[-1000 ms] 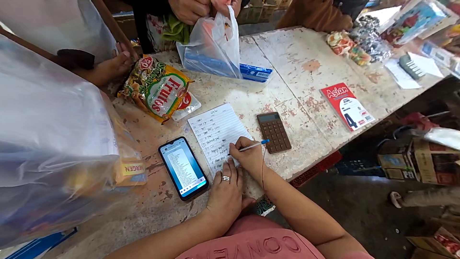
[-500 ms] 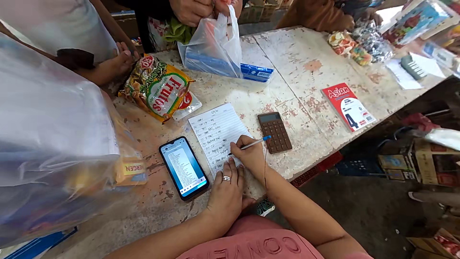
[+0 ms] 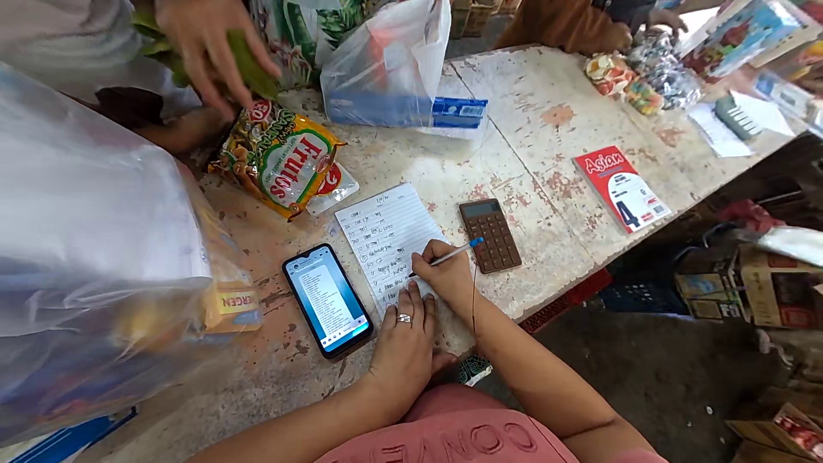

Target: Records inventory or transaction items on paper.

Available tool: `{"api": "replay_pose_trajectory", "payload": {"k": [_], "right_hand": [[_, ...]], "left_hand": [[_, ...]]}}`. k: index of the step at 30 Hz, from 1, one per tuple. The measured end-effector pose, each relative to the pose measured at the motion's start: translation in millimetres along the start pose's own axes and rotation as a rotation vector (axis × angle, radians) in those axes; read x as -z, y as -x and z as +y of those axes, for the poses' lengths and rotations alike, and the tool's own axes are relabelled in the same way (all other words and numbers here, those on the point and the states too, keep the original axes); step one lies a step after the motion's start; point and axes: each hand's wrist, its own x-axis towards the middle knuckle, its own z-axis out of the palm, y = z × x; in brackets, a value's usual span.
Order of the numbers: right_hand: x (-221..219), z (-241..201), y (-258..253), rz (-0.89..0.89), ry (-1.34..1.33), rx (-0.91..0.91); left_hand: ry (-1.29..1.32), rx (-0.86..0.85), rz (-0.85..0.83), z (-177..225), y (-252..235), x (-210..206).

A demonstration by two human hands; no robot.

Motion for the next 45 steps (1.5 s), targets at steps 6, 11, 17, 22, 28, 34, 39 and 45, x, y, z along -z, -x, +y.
{"api": "replay_pose_trajectory", "payload": {"k": [6,11,17,22,28,34,39,45], "right_hand": [[0.1,2.9,-1.4,-0.008,-0.001,0.041],[0.3,4.5,-0.8,0.007,0.018,0.026],[-2.4,7.1,0.4,0.011,0.023,0.037],[0.3,2.1,-0.2,-0.016,-0.015,0.033],[-0.6,4.5,1.1,0.005,-0.024,0.066],[1.5,8.3,9.5,0.020,-0.088,0.079],[-0.4,6.4,4.9,0.032,-0.094,0.050],[-2.7,4.9,2.5,-0.008,-0.053,0.050]], "left_hand": [[0.019,0.000,-0.018,0.2,0.3,0.0],[0.022,-0.009,-0.059,1.1,0.9,3.6],[0.076,-0.018,-0.173,3.6,0.7,12.9],[0.065,-0.036,-0.113,3.6,2.6,10.5],[0.011,-0.043,-0.106,5.5,4.1,9.4],[0.047,0.030,-0.057,1.5,0.7,4.0],[0.011,0.035,-0.055,0.5,-1.6,1.4],[0.002,0.037,-0.072,0.9,-1.4,2.4]]}}
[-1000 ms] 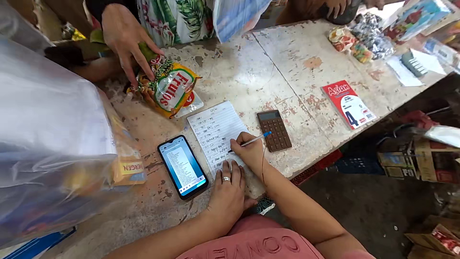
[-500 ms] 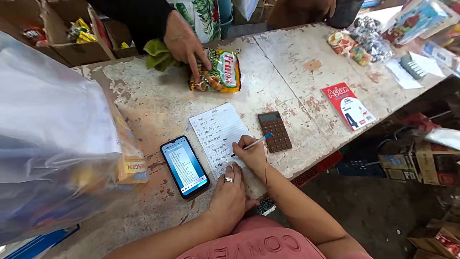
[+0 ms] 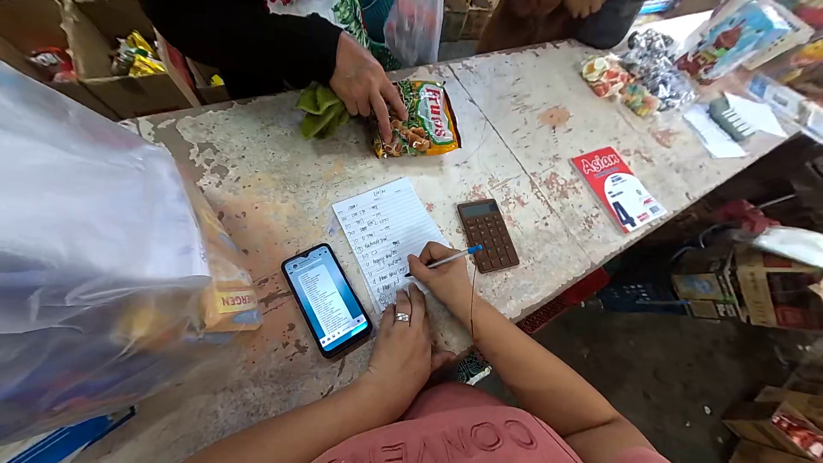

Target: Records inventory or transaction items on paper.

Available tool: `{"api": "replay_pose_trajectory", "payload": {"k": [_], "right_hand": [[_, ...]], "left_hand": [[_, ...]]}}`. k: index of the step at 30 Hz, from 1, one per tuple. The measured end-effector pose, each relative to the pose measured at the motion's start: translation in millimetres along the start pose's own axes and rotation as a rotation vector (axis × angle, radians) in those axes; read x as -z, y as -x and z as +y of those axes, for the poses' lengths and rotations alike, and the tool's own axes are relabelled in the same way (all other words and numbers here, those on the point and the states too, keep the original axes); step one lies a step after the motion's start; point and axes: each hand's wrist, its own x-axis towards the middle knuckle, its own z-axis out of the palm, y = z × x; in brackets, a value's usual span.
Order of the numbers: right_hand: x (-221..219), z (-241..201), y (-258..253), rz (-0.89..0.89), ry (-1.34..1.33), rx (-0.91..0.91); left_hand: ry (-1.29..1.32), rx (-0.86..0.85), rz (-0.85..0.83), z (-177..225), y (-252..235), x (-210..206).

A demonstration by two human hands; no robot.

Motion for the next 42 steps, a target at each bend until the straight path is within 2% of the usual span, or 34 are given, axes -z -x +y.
{"api": "replay_pose_trajectory", "payload": {"k": [11,26,35,40,42], "right_hand": [[1.1,-1.3,-1.6,0.022,0.010,-0.037],[2.1,1.8,-2.6,0.008,0.012,0.015],[0.7,0.7,-5.0,0.029,-0.016,-0.004],[1.5,-1.8,-4.9,-0.039,0.018,-0.017],[2.0,-0.6,-5.8,0.001,0.019,0.008]], "left_hand": [[-0.019,-0.011,0.021,-0.7,0.6,-1.5],[-0.044,-0.030,0.110,-1.4,0.3,-9.2],[-0.029,-0.028,0.047,-1.4,1.0,-3.4],[-0.026,-0.032,0.094,-0.4,1.0,-5.0],[-0.022,-0.031,0.067,-0.8,0.3,-0.3]]}}
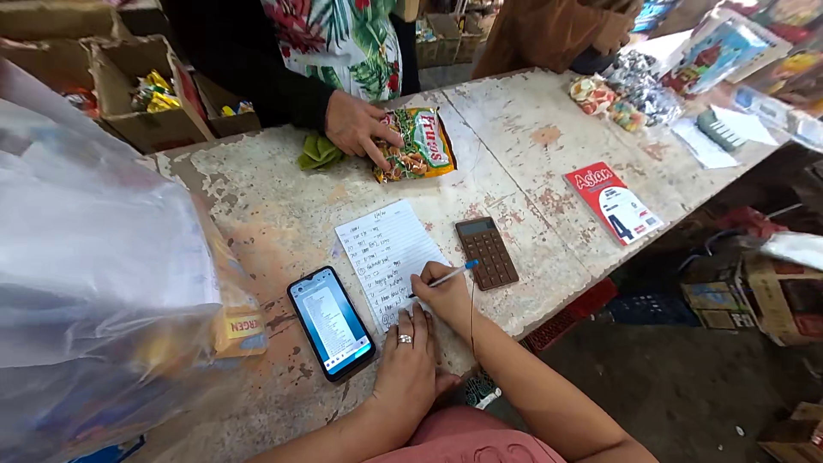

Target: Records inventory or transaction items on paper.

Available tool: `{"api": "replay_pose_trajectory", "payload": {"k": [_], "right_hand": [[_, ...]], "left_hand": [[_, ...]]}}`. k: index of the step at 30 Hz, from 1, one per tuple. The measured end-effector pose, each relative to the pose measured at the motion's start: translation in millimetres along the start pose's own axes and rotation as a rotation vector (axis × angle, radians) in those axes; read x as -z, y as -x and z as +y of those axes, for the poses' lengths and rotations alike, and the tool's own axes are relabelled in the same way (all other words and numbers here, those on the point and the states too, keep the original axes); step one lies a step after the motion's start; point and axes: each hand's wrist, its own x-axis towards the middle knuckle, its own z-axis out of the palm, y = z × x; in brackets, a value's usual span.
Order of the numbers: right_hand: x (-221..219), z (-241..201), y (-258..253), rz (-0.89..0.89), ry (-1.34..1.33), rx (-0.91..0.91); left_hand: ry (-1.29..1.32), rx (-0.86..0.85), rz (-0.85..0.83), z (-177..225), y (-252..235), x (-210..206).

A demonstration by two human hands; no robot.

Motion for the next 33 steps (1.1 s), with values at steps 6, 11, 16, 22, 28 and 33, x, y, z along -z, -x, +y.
{"api": "replay_pose_trajectory", "payload": {"k": [6,11,16,22,28,33], "right_hand": [[7.5,-5.3,-5.6,-0.020,-0.140,-0.085],[44.8,-26.4,-47.3,0.130,-0.690,-0.251],[80.1,-28.2,-74.2,0.284,-0.748,-0.252],[93.4,-2.6,-66.6,0.278,-0.535,-0.218],[95.3,9.9,-88.8,0.214,-0.288,-0.213],[100.9,7.5,-81.7,0.030,0.211,-0.170]], "left_hand": [[0.077,-0.020,0.020,-4.5,-2.5,3.6],[0.106,-0.013,-0.110,-6.2,-4.1,6.5],[0.215,-0.158,0.034,-11.1,-2.4,-13.3],[0.221,-0.159,-0.059,-11.8,-3.1,-12.2],[0.197,-0.169,-0.040,-11.4,-3.4,-14.5],[0.166,-0.156,-0.066,-10.6,-4.5,-14.3]]}}
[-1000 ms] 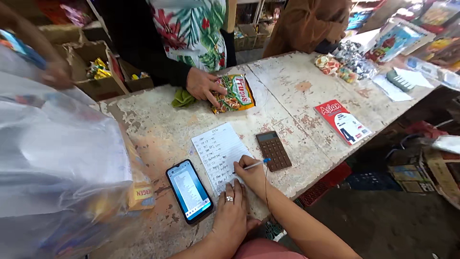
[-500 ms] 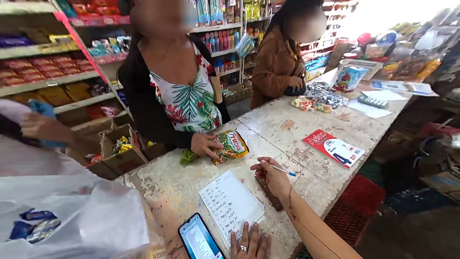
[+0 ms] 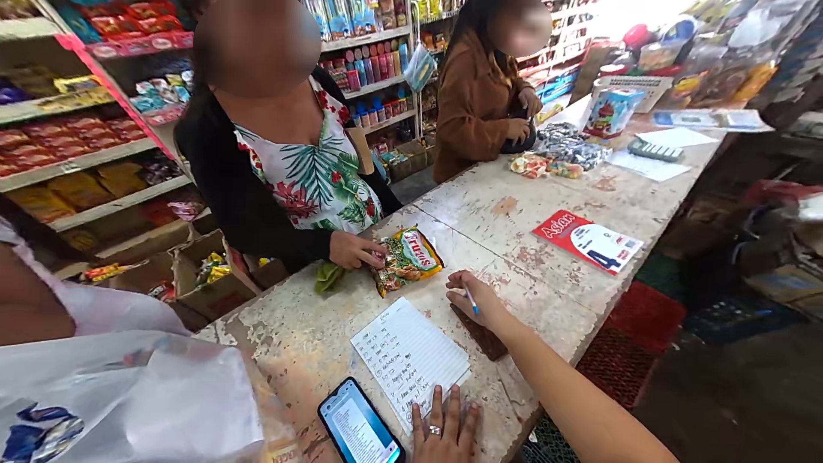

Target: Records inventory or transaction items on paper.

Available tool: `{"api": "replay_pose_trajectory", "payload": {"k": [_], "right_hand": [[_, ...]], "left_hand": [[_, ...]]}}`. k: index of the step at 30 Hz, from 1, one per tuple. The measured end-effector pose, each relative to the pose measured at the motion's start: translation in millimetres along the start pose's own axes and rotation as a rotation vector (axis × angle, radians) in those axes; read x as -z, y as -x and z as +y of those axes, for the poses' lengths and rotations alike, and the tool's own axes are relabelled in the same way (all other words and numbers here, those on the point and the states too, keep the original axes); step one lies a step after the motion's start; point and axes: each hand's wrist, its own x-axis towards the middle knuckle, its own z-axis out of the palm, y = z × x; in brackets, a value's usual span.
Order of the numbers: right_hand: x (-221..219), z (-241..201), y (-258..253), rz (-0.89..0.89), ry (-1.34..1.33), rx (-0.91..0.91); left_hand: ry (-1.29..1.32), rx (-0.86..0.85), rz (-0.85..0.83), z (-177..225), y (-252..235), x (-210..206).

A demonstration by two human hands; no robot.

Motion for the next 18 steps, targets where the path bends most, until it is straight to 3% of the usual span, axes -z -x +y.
{"api": "replay_pose_trajectory", "payload": {"k": [5,9,12,16,18], "right_hand": [[5.8,19.6,35.0,-0.079,0.281,-0.057],[10.2,37.0,69.0,-0.070,0.398,0.067],[3.8,45.7,81.7,0.069,0.382,0.199],[-1.1,37.8,67.3,0.107,0.318,-0.063],[-0.6,43.5,50.6,0.056,0.279,-0.050]], "left_hand": [[-0.026,0.006,-0.010,2.3,-1.8,-1.4],[-0.058,-0.003,0.022,2.6,-2.4,-4.4],[-0.073,-0.017,0.068,1.6,-2.2,-7.3],[-0.081,-0.020,0.055,1.4,-2.3,-5.6],[-0.071,-0.011,0.028,2.0,-2.4,-2.9]]}}
